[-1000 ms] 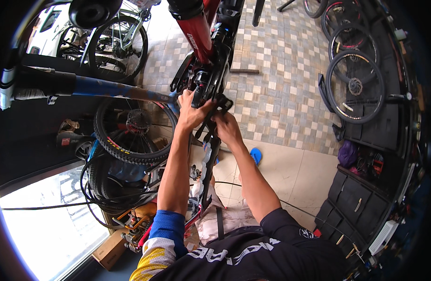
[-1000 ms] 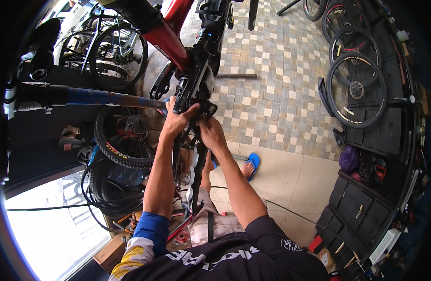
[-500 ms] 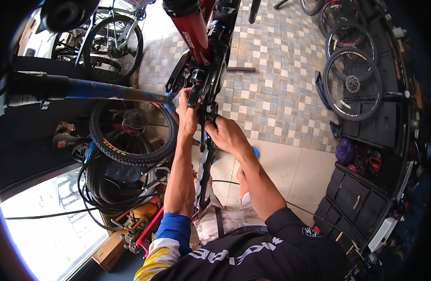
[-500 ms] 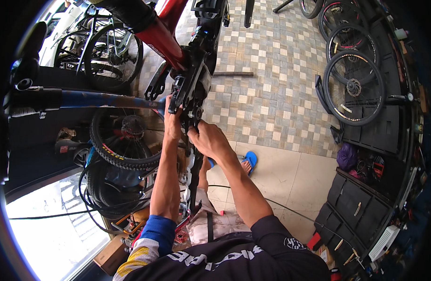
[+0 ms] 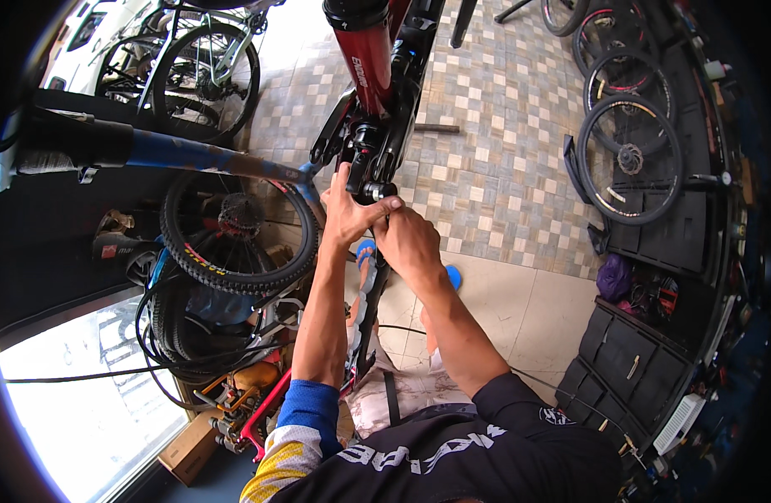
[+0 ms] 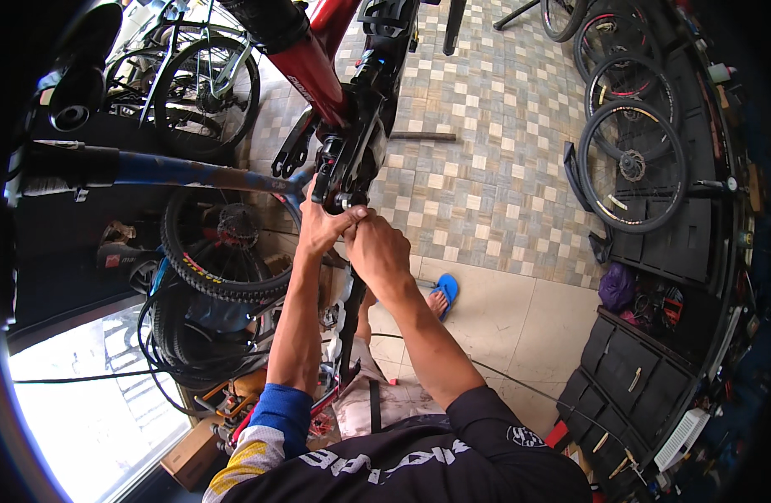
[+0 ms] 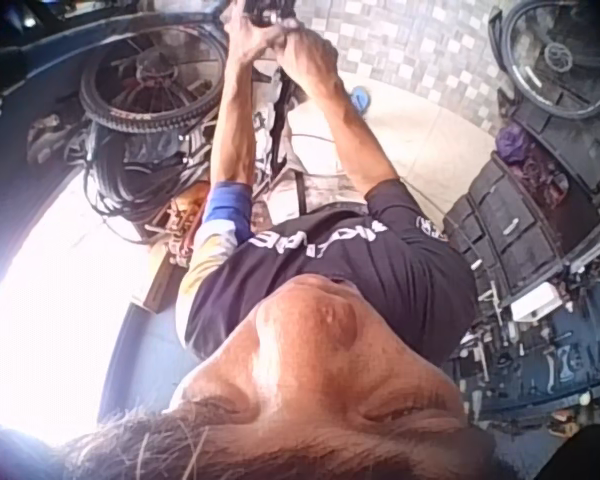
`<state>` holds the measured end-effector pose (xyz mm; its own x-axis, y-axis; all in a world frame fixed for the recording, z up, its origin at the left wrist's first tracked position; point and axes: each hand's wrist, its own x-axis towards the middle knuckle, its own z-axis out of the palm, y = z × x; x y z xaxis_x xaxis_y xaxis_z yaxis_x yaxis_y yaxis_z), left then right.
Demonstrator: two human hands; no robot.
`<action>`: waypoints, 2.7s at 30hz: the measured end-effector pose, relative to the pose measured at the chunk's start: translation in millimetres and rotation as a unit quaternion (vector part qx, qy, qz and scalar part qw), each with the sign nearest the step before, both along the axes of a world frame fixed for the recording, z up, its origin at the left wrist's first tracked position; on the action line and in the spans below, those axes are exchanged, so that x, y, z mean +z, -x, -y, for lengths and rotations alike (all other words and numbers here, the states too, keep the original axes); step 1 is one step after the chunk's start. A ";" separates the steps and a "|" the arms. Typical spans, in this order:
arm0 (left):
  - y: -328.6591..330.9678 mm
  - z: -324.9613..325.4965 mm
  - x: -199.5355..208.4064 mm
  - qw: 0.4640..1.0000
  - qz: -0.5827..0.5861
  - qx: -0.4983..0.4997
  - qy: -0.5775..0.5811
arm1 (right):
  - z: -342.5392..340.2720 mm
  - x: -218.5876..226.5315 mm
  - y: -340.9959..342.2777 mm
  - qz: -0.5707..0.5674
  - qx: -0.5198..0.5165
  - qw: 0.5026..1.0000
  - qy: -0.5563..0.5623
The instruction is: The person selects small parts from a basket, then installs a black rear derailleur onto a red bicycle frame mounted on a repair stand. They thread the derailleur cable and tighten the mounting bolt with a hex key, then reposition the frame to continue adjustments.
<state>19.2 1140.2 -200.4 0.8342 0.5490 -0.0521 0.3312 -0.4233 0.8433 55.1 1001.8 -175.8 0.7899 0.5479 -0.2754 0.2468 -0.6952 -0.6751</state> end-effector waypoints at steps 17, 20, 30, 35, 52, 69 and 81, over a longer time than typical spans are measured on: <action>-4.6 5.7 -11.4 0.999 0.014 0.044 0.018 | 9.1 -16.6 -5.7 -0.157 0.013 0.965 -0.209; -3.0 0.1 -7.8 0.999 0.034 0.029 0.021 | 6.7 -29.1 -1.6 -0.304 0.017 0.901 -0.309; -0.7 -16.3 5.0 0.989 -0.001 -0.037 0.142 | -0.6 -30.6 -5.0 -0.351 0.083 0.882 -0.302; -2.4 -9.9 3.1 0.994 0.024 -0.007 0.107 | 12.9 -31.1 -3.9 -0.502 -0.037 0.783 -0.365; -1.5 -4.8 1.5 0.994 0.025 0.003 0.103 | 41.5 -57.3 -29.7 -0.385 -0.134 0.750 -0.520; -3.0 -3.7 -7.2 0.995 0.037 0.018 0.088 | 4.9 -57.3 -65.9 -0.307 -0.134 0.810 -0.481; -3.7 -2.7 -2.0 0.998 0.026 0.001 0.063 | -38.3 -66.9 -52.8 -0.306 -0.296 0.739 -0.522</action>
